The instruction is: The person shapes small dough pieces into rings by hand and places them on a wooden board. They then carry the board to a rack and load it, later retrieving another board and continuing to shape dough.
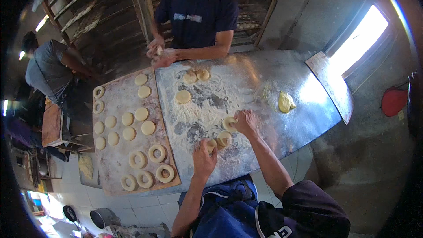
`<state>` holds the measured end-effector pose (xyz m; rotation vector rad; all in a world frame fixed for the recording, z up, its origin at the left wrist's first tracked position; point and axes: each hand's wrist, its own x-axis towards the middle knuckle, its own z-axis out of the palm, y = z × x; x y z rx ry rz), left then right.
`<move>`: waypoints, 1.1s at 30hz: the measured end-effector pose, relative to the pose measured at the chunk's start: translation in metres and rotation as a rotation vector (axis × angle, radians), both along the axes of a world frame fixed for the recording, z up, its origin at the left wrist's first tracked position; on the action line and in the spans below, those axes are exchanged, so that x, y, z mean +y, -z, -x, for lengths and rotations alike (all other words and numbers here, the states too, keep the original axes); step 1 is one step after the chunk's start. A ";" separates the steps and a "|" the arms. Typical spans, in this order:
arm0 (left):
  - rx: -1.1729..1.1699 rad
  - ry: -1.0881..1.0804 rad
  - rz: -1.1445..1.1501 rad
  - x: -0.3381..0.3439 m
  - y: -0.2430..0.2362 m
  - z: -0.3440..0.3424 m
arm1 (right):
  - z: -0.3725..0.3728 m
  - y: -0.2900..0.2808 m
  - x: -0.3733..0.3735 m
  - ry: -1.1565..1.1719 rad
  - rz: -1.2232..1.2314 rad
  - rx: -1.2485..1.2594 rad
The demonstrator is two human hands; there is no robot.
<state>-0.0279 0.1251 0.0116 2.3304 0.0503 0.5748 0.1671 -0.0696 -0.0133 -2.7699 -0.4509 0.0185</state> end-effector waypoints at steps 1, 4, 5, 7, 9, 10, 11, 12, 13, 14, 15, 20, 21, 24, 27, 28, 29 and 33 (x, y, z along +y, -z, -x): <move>0.020 0.009 0.087 -0.010 0.004 -0.007 | 0.002 -0.006 -0.001 -0.081 -0.064 0.043; 0.059 -0.044 0.389 -0.038 0.008 -0.028 | 0.021 -0.026 -0.009 -0.006 -0.488 0.358; 0.061 -0.093 0.515 -0.049 0.006 -0.035 | 0.029 -0.031 -0.012 0.051 -0.573 0.446; 0.126 -0.140 0.689 -0.060 -0.005 -0.041 | 0.050 -0.038 -0.016 -0.019 -1.131 0.635; 0.232 -0.133 0.805 -0.069 -0.021 -0.040 | 0.061 -0.045 -0.023 -0.042 -1.233 0.700; 0.200 -0.183 0.713 -0.074 -0.029 -0.039 | 0.064 -0.048 -0.026 -0.067 -1.084 0.661; 0.227 -0.178 0.682 -0.077 -0.036 -0.037 | 0.066 -0.051 -0.029 -0.088 -0.939 0.597; 0.226 -0.163 0.660 -0.079 -0.041 -0.036 | 0.067 -0.055 -0.031 -0.108 -0.940 0.630; 0.256 -0.159 0.648 -0.082 -0.045 -0.035 | 0.066 -0.059 -0.033 -0.124 -0.943 0.642; 0.226 -0.133 0.641 -0.084 -0.048 -0.036 | 0.066 -0.063 -0.034 -0.117 -0.917 0.654; 0.228 -0.117 0.644 -0.087 -0.048 -0.036 | 0.065 -0.067 -0.037 -0.142 -0.951 0.658; 0.156 -0.026 1.091 -0.099 -0.035 -0.040 | 0.062 -0.081 -0.055 -0.341 -0.929 0.761; 0.127 -0.017 1.294 -0.101 -0.033 -0.038 | 0.060 -0.082 -0.058 -0.410 -0.909 0.812; 0.173 0.147 1.456 -0.101 -0.031 -0.031 | 0.056 -0.078 -0.058 -0.460 -1.112 0.992; 0.126 0.270 1.356 -0.096 -0.031 -0.028 | 0.058 -0.066 -0.042 -0.140 -1.328 1.163; -0.012 0.286 1.371 -0.094 -0.030 -0.028 | 0.060 -0.061 -0.034 -0.042 -1.183 1.134; -0.154 0.313 1.349 -0.092 -0.028 -0.030 | 0.061 -0.055 -0.023 0.044 -1.038 1.096; -0.097 -0.280 1.418 -0.081 -0.015 -0.036 | 0.079 -0.041 0.000 0.089 -1.474 1.056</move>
